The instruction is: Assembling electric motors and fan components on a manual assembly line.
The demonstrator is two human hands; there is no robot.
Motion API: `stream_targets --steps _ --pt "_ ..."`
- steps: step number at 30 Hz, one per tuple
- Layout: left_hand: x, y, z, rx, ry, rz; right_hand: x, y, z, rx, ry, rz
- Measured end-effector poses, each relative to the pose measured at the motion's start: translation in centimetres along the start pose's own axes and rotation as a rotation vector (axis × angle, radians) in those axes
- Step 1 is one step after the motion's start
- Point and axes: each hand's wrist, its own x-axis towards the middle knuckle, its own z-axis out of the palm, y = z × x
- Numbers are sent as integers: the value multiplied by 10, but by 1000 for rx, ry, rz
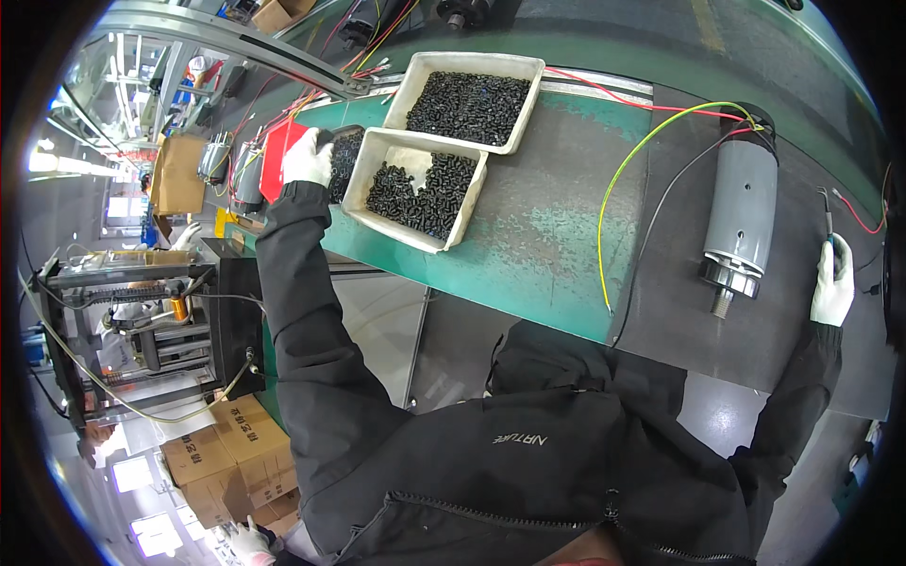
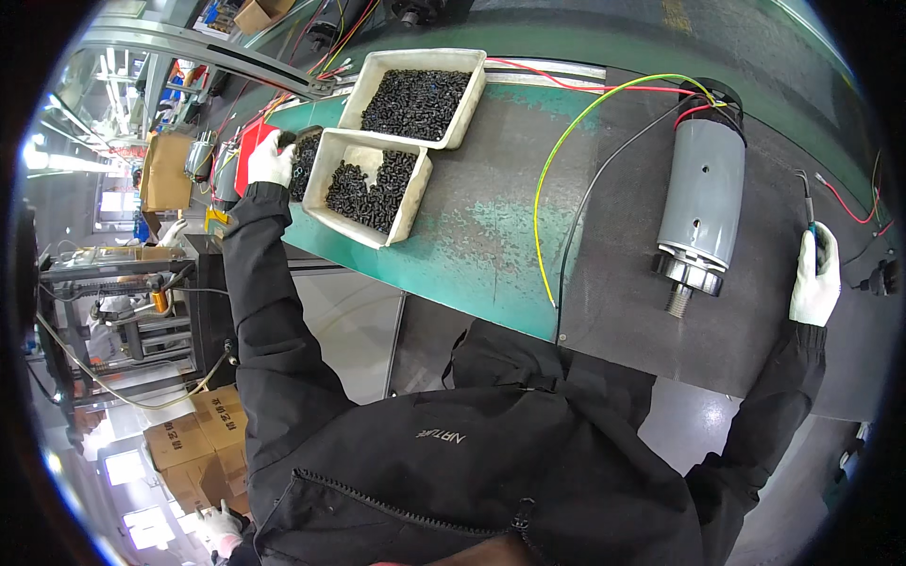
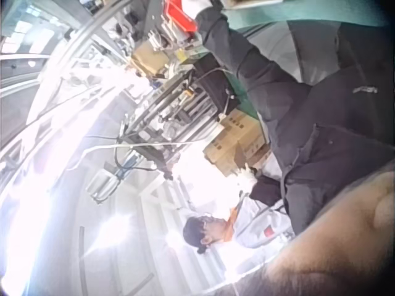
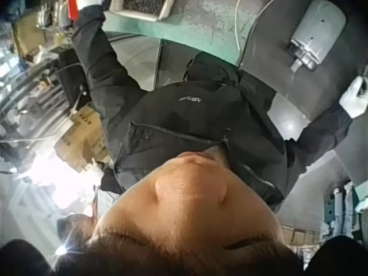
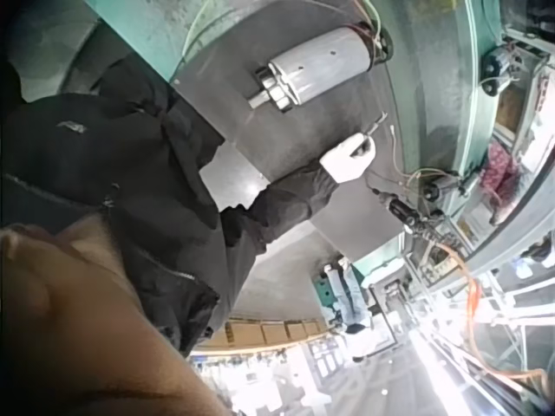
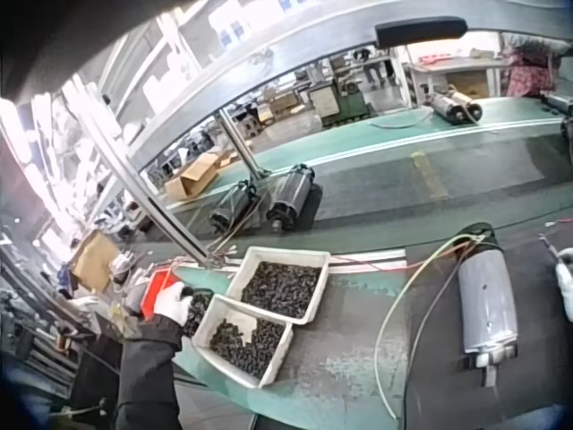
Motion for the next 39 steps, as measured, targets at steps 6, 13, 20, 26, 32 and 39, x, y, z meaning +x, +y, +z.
stream_targets --steps 6,13,20,26,32,39 --pt "-2 -19 5 -547 18 -315 1 3 0 62 -14 79" --pt "-9 -32 18 -1040 38 -386 1 4 -2 17 -25 55" --pt "-15 -26 25 -992 -101 -367 0 4 0 3 -17 47" --pt "-16 -26 25 -1006 -37 -398 -1 -1 2 -36 -17 50" --pt "-20 -24 17 -1033 108 -519 0 6 0 32 1 45" --pt "-40 28 -8 -1432 285 -326 -5 -6 -19 351 59 103"
